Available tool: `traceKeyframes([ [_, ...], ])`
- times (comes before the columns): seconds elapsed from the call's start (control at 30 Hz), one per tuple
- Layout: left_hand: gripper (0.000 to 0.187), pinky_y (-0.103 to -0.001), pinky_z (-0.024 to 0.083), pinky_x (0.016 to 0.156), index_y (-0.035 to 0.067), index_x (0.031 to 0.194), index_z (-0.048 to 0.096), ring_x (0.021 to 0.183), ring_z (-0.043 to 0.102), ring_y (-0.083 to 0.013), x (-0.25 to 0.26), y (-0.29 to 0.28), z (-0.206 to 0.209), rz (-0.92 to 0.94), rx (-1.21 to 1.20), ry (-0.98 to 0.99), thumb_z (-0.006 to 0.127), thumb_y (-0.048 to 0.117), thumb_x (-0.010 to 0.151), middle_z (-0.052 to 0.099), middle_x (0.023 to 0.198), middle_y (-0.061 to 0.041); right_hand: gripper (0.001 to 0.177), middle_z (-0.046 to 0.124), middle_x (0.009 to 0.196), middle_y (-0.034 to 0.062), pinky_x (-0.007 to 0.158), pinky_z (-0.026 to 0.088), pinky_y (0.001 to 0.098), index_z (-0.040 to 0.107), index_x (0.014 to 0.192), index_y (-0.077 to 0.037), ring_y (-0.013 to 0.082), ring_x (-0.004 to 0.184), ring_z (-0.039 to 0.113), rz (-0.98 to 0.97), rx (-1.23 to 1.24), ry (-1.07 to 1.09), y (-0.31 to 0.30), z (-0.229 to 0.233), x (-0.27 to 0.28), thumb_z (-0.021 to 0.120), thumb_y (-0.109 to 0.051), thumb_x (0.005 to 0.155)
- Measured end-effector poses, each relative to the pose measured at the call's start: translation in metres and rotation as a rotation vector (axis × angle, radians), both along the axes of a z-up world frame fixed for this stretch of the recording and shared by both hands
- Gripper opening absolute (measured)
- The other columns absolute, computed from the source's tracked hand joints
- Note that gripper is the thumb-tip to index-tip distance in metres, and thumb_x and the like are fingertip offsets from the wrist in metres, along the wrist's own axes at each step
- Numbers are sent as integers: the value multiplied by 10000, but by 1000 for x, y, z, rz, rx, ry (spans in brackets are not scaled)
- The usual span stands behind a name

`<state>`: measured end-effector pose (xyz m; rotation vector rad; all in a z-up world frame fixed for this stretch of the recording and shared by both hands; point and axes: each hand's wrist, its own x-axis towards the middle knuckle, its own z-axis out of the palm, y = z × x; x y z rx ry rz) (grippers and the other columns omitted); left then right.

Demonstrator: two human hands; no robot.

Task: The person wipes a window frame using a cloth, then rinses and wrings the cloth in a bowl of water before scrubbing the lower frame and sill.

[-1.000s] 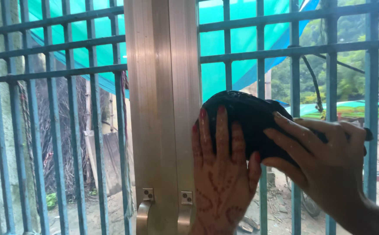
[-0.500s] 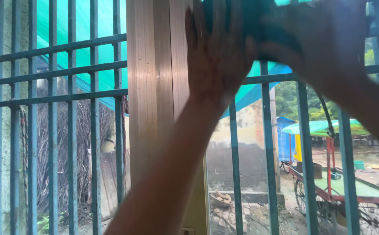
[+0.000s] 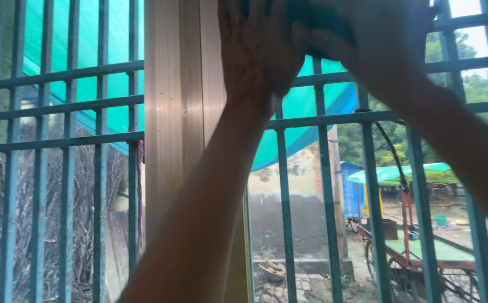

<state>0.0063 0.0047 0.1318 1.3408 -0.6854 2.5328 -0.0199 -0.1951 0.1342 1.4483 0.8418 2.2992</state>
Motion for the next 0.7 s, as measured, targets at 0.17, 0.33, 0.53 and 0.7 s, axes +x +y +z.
traceKeyframes([
  [0.17,507,-621,215,1307,13,1413,532,1506,317,-521,-1,-2,-98,-92,52,48,579,335,1024,395,1580,-239,571,670,1325,43,1002,348,517,669,1407,-159,292,1182,554,-152,99,104,9,-88,-30,772,-471,940],
  [0.33,567,-628,225,1285,6,1469,518,1499,307,-530,-4,3,-127,-4,88,90,535,351,1020,370,1574,-255,625,635,1428,-26,989,346,485,669,1377,-211,270,1168,528,-215,116,96,15,-124,-40,745,-546,855],
  [0.53,574,-626,216,1246,13,1482,515,1434,349,-524,23,8,-58,155,91,-24,466,398,1059,425,1526,-268,508,584,1483,72,1016,385,487,687,1371,-170,286,1211,504,-82,15,58,4,-63,-22,777,-465,967],
  [0.7,544,-507,388,1125,58,1457,555,1365,496,-348,50,6,29,52,155,-223,401,470,1137,549,1456,-192,456,688,1203,125,907,466,483,731,1307,-86,308,1080,643,-97,-91,-144,-19,14,7,852,-416,1016],
])
